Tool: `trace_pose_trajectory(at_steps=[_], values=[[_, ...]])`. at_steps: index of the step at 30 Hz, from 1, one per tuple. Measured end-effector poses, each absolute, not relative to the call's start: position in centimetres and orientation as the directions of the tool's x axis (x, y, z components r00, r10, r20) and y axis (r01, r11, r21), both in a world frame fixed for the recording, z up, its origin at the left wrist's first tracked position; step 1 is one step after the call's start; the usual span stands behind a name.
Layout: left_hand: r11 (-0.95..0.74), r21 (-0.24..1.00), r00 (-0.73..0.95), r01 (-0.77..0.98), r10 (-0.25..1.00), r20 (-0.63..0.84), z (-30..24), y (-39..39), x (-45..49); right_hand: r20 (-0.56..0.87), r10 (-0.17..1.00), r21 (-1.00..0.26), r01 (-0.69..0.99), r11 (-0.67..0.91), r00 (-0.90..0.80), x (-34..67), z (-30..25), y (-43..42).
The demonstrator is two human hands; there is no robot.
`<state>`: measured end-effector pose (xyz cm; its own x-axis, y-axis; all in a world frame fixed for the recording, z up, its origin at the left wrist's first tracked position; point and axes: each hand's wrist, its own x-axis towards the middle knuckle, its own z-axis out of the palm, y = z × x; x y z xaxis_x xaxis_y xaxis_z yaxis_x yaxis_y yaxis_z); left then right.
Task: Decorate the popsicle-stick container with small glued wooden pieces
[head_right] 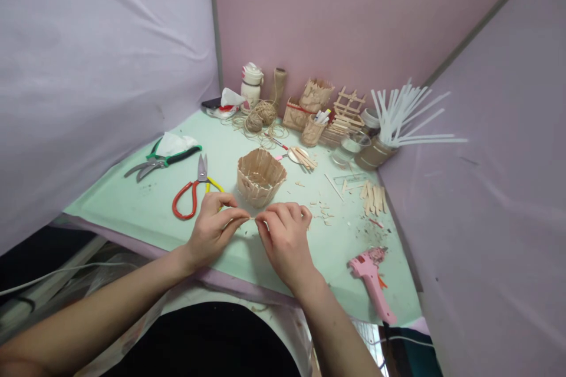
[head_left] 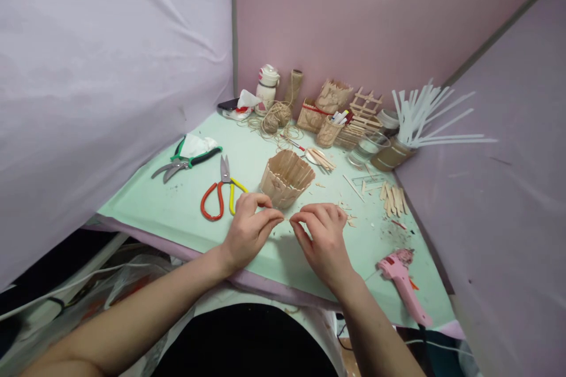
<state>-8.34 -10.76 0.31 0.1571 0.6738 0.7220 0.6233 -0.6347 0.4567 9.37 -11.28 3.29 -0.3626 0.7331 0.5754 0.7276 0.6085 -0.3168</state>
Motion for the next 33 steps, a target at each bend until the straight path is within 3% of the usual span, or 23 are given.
trace_pose_trajectory(at_steps=[15,22,24,28,33], values=[[-0.613,0.561,0.143,0.556,0.736,0.662,0.2,-10.6,-8.3,0.532,0.772,-0.380,0.716,0.585,-0.349,9.2,3.1,-11.1],[-0.597,0.500,0.127,0.627,0.712,0.691,1.2,-9.7,-9.7,0.488,0.811,-0.460,0.695,0.552,-0.322,10.3,3.2,-11.2],[-0.601,0.428,0.199,0.675,0.707,0.679,2.5,-8.6,-10.4,0.479,0.816,-0.481,0.682,0.552,-0.323,10.9,3.8,-11.2],[-0.653,0.279,0.476,0.704,0.726,0.497,5.2,-5.6,-11.2,0.458,0.831,-0.511,0.672,0.536,-0.314,12.2,5.4,-11.0],[-0.736,0.252,0.656,0.629,0.676,0.336,6.5,-2.2,-10.9,0.458,0.836,-0.532,0.659,0.531,-0.303,13.4,6.5,-10.5]])
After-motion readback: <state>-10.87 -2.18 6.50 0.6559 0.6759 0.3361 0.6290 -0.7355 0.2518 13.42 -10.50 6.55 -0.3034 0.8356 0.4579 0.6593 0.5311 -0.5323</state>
